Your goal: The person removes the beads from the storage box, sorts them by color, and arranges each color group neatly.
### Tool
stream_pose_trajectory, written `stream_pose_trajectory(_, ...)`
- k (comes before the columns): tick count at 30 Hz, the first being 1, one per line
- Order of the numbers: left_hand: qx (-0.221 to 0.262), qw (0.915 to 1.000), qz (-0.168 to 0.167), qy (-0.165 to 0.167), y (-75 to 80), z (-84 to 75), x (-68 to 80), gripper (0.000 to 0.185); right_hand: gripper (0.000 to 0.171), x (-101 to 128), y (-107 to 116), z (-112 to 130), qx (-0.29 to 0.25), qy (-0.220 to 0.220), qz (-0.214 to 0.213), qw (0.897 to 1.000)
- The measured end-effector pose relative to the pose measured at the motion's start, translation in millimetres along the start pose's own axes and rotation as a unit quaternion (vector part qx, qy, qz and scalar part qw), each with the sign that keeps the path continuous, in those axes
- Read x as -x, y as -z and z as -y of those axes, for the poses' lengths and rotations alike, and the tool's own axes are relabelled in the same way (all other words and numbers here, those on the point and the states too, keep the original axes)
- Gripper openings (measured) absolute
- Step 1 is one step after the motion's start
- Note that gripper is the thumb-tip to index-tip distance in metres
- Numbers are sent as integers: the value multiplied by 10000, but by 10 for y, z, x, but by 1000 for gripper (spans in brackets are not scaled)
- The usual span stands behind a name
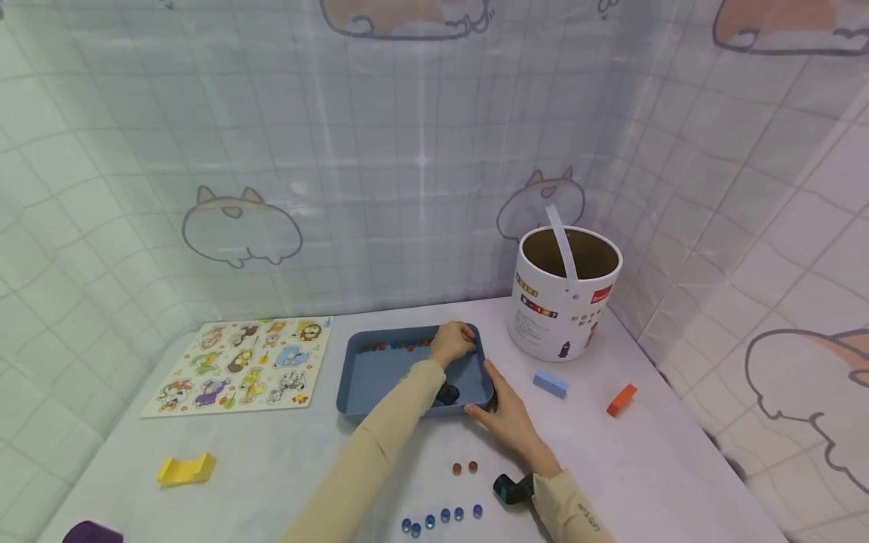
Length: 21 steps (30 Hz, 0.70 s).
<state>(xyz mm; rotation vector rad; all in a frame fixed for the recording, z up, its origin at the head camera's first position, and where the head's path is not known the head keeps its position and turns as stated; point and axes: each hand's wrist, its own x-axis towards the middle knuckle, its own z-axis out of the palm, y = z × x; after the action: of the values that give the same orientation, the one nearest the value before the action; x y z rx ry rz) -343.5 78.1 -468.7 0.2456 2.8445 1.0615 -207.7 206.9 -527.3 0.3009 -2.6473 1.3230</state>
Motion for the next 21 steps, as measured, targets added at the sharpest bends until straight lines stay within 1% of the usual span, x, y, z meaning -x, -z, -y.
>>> stream_pose_trajectory(1, 99, 9999, 2, 33, 22, 10, 22, 8, 88, 3, -11, -1, 9, 2, 1, 10000)
stream_pose_trajectory(3, 448, 9990, 31, 30, 86, 27, 63, 9, 89, 6, -19, -7, 53, -1, 3, 10000)
stream_pose_trajectory(5, 870, 9961, 51, -131, 177, 39, 103, 12, 89, 4, -12, -13, 103, 10, 3, 9999)
stream_pose_trajectory(7, 1414, 9892, 154, -359, 296, 51, 152, 16, 90, -2, 9, -15, 139, 27, 19, 9999)
stream_pose_trajectory(9, 1855, 9805, 247, -603, 432, 66, 218, 19, 90, -14, 36, -16, 154, 59, 50, 9999)
stream_pose_trajectory(11, 2217, 9715, 361, -756, 586, 84, 335, 22, 90, -28, 64, -17, 177, 93, 58, 9998)
stream_pose_trajectory(12, 2334, 9682, 396, -812, 664, 102, 413, 22, 90, -35, 75, -16, 193, 102, 54, 9997)
stream_pose_trajectory(14, 2268, 9688, 393, -923, 808, 157, 616, 22, 90, -46, 92, -14, 205, 102, 33, 9997)
stream_pose_trajectory(15, 2203, 9698, 384, -974, 869, 198, 740, 21, 90, -50, 92, -16, 216, 101, 26, 9997)
stream_pose_trajectory(18, 1859, 9752, 419, -1126, 992, 384, 1173, 18, 90, -42, 78, -11, 261, 57, 56, 9996)
stream_pose_trajectory(19, 1721, 9772, 468, -1150, 1013, 458, 1327, 17, 90, -35, 68, -8, 251, 46, 83, 9996)
stream_pose_trajectory(21, 1574, 9786, 639, -1164, 1032, 611, 1627, 14, 90, -14, 41, 2, 245, 36, 149, 9996)
